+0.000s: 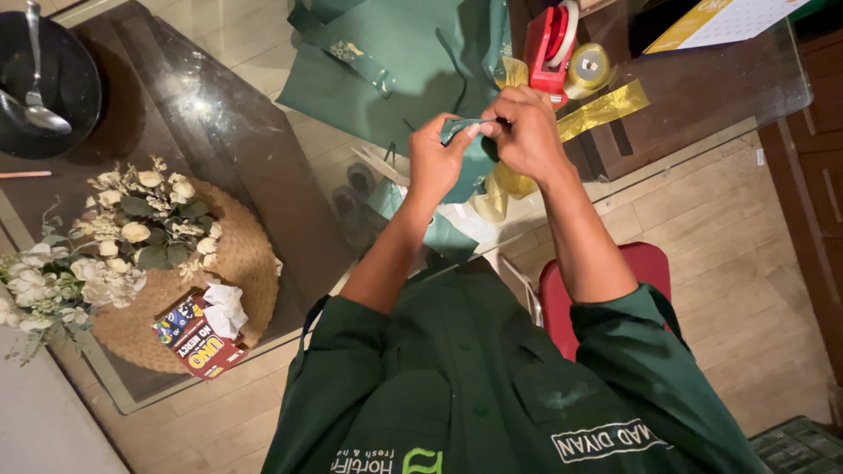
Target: The person folds a teal gift-wrapped box, pleats a green paper fan, and secures it with tape. They use scissors to cut tape and adjust the fan on the box. The process involves folding, taping, and arranging decorative paper elements.
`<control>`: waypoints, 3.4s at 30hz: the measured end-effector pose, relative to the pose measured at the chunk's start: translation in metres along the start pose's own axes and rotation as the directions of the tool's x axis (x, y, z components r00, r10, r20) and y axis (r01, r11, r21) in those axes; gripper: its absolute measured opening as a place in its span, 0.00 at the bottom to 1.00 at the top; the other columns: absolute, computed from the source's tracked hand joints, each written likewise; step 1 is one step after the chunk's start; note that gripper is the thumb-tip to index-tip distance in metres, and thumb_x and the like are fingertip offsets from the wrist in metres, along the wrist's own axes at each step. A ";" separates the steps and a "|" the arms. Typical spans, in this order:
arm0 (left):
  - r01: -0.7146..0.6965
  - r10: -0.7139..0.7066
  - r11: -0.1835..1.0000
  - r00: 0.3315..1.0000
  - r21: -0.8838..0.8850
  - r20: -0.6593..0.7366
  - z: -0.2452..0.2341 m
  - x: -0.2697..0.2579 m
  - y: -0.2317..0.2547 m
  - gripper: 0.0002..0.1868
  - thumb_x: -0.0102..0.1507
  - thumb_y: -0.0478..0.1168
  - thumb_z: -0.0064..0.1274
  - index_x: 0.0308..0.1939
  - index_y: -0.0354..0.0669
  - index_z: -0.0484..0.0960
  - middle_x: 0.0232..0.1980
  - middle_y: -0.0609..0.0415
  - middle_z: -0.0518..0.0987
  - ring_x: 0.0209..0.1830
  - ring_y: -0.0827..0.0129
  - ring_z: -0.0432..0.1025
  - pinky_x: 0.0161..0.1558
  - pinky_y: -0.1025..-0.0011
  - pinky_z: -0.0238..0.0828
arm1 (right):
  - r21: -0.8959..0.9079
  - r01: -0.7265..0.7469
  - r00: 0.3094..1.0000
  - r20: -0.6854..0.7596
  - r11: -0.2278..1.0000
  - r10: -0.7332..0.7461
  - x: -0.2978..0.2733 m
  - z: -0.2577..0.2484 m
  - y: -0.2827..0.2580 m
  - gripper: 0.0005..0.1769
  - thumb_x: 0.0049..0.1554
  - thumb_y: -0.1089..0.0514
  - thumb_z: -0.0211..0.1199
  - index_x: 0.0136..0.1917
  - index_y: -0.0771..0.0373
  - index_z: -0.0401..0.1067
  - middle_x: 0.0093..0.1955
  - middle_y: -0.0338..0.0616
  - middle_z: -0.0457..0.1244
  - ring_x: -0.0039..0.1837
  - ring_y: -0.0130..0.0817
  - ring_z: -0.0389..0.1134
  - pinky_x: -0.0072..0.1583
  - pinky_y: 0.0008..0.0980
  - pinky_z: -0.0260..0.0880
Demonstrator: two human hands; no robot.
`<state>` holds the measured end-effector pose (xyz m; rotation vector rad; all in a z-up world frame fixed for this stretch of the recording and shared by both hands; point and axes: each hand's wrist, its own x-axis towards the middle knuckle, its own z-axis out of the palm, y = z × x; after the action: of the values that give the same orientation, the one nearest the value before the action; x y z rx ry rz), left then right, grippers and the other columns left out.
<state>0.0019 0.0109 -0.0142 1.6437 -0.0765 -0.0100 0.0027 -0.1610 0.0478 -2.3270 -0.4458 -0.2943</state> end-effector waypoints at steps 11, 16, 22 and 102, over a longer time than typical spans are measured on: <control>0.215 -0.194 0.954 0.974 -0.210 0.115 -0.012 0.003 0.000 0.10 0.64 0.38 0.62 0.35 0.37 0.77 0.28 0.63 0.74 0.26 0.81 0.63 0.26 0.76 0.62 | 0.226 -0.149 0.989 0.020 0.963 0.148 -0.003 0.017 0.010 0.06 0.53 0.67 0.72 0.41 0.68 0.75 0.38 0.48 0.63 0.45 0.46 0.65 0.48 0.41 0.62; 0.283 -0.248 0.934 0.953 -0.217 0.176 -0.021 0.002 0.008 0.11 0.64 0.39 0.62 0.42 0.37 0.78 0.34 0.60 0.74 0.32 0.79 0.66 0.32 0.74 0.66 | 0.282 -0.254 0.965 0.005 0.925 0.263 -0.009 0.036 0.020 0.05 0.53 0.69 0.71 0.39 0.69 0.74 0.37 0.45 0.63 0.44 0.38 0.65 0.46 0.35 0.62; 0.196 -0.110 0.957 0.928 -0.214 0.357 -0.050 -0.011 -0.012 0.30 0.56 0.39 0.70 0.57 0.36 0.71 0.49 0.58 0.79 0.49 0.77 0.73 0.53 0.74 0.72 | 0.518 -0.548 0.812 0.139 0.657 0.567 -0.008 0.051 0.044 0.07 0.59 0.64 0.69 0.39 0.64 0.75 0.35 0.33 0.65 0.40 0.24 0.61 0.44 0.29 0.60; 0.478 -0.497 0.864 0.861 -0.156 -0.112 -0.325 -0.207 -0.241 0.21 0.57 0.31 0.66 0.54 0.35 0.82 0.42 0.50 0.82 0.38 0.69 0.74 0.40 0.71 0.73 | 0.411 -0.848 0.510 0.455 0.335 0.730 -0.079 0.337 -0.130 0.31 0.59 0.52 0.67 0.70 0.67 0.61 0.49 0.51 0.66 0.42 0.36 0.72 0.35 0.34 0.74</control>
<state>-0.1769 0.3636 -0.2380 1.4956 0.4528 -0.2767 -0.0939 0.1462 -0.1340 -1.6481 0.5267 0.5189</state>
